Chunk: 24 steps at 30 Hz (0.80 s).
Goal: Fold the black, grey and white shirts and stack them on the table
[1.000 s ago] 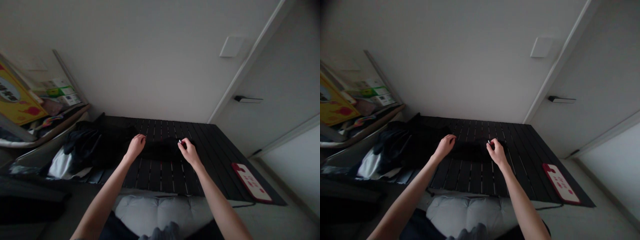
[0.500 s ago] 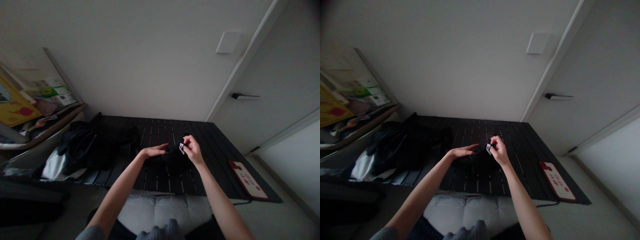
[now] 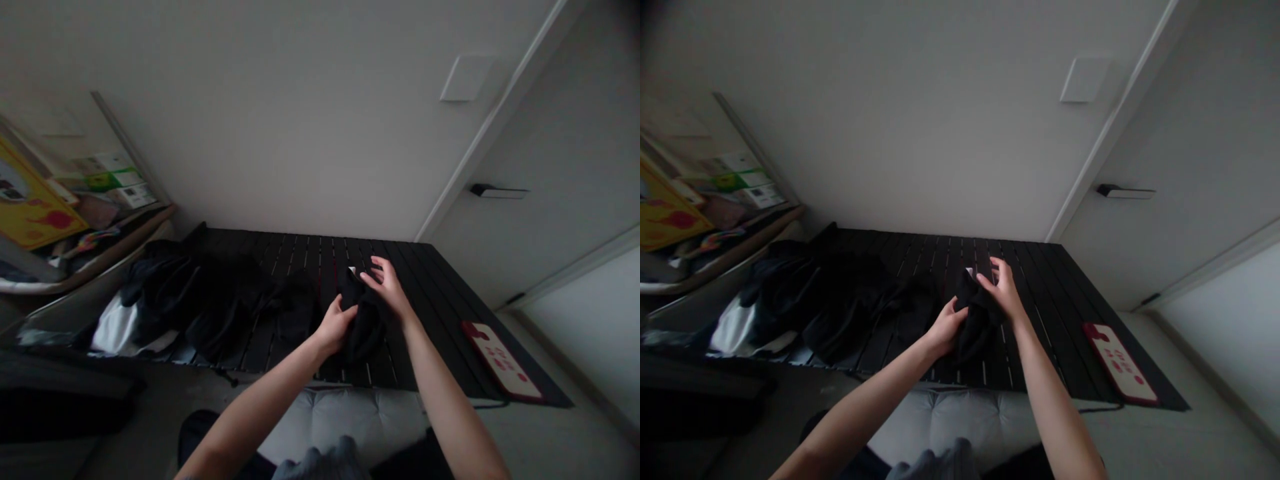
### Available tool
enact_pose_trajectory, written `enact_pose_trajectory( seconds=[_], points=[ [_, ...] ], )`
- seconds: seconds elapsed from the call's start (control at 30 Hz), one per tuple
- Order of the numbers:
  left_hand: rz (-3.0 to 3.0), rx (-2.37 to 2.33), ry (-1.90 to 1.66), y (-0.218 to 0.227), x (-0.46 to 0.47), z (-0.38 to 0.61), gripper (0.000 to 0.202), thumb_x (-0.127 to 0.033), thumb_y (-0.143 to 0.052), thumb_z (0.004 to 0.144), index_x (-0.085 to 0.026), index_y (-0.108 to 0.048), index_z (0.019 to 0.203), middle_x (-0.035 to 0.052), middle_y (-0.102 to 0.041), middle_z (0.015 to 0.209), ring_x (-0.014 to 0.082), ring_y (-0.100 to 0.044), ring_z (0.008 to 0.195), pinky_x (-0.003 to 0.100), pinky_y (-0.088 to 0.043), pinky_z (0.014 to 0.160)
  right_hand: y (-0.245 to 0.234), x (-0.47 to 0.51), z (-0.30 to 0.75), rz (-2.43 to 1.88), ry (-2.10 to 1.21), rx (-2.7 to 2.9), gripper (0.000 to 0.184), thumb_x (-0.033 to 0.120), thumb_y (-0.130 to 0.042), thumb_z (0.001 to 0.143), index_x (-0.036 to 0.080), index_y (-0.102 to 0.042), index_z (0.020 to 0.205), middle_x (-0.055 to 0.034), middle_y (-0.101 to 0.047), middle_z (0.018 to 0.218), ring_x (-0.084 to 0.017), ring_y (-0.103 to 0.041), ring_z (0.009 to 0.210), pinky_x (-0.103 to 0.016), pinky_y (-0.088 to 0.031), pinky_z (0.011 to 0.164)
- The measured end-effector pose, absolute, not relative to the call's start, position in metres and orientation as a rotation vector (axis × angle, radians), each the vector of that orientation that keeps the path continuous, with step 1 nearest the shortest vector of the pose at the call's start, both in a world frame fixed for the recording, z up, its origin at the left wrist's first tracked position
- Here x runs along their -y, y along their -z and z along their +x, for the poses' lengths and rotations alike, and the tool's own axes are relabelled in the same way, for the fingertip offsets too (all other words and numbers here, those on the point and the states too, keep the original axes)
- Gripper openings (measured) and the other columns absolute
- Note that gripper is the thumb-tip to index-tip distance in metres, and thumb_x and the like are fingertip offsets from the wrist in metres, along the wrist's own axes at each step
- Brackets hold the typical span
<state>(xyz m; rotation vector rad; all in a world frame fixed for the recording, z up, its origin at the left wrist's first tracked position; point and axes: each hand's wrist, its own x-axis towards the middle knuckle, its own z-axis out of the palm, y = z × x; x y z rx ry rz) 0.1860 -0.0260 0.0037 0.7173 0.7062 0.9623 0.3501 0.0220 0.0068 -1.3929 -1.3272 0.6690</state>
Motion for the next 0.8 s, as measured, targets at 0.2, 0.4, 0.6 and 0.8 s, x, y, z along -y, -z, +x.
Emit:
enact_pose_trajectory(
  seconds=[0.2,0.4,0.6,0.8],
  points=[
    [1.28,-0.964,-1.005,0.022,0.008,0.14,0.049,-0.037,-0.068,0.079,-0.017,-0.054,0.122,0.0081,-0.065,0.11,0.0201,-0.061,0.104,0.032,-0.047,0.093,0.031,-0.003,0.341,-1.713,-1.027,1.323,0.046,0.055,-0.063,0.076,0.019,-0.061,0.105,-0.0103,-0.069,0.101,-0.026,-0.065,0.096,-0.039,-0.05,0.084],
    [1.328,-1.105,-1.312,0.027,0.011,0.076,0.03,-0.034,-0.049,0.088,-0.016,-0.059,0.111,0.0044,-0.064,0.088,0.0168,-0.065,0.079,0.029,-0.054,0.071,0.055,-0.004,0.317,-1.635,-0.945,1.285,0.031,0.029,-0.061,0.072,0.017,-0.061,0.101,-0.0081,-0.069,0.1,-0.023,-0.065,0.096,-0.035,-0.049,0.086],
    [1.548,-1.575,-1.322,0.032,-0.012,0.013,0.025,-0.024,-0.044,0.082,-0.016,-0.065,0.095,0.0048,-0.068,0.083,0.0183,-0.066,0.08,0.03,-0.054,0.073,0.048,-0.012,0.338,-1.564,-0.472,0.981,0.031,0.031,-0.052,0.069,0.017,-0.057,0.097,-0.0109,-0.063,0.101,-0.024,-0.059,0.097,-0.037,-0.045,0.089],
    [2.181,-1.837,-0.83,0.064,-0.046,-0.021,0.04,-0.026,-0.041,0.089,-0.014,-0.059,0.123,0.0119,-0.059,0.13,0.026,-0.052,0.124,0.041,-0.041,0.107,0.032,-0.012,0.352,-1.449,-0.219,0.936,0.026,0.028,-0.049,0.068,0.019,-0.055,0.092,-0.0056,-0.058,0.092,-0.022,-0.054,0.091,-0.037,-0.041,0.088]
  ],
)
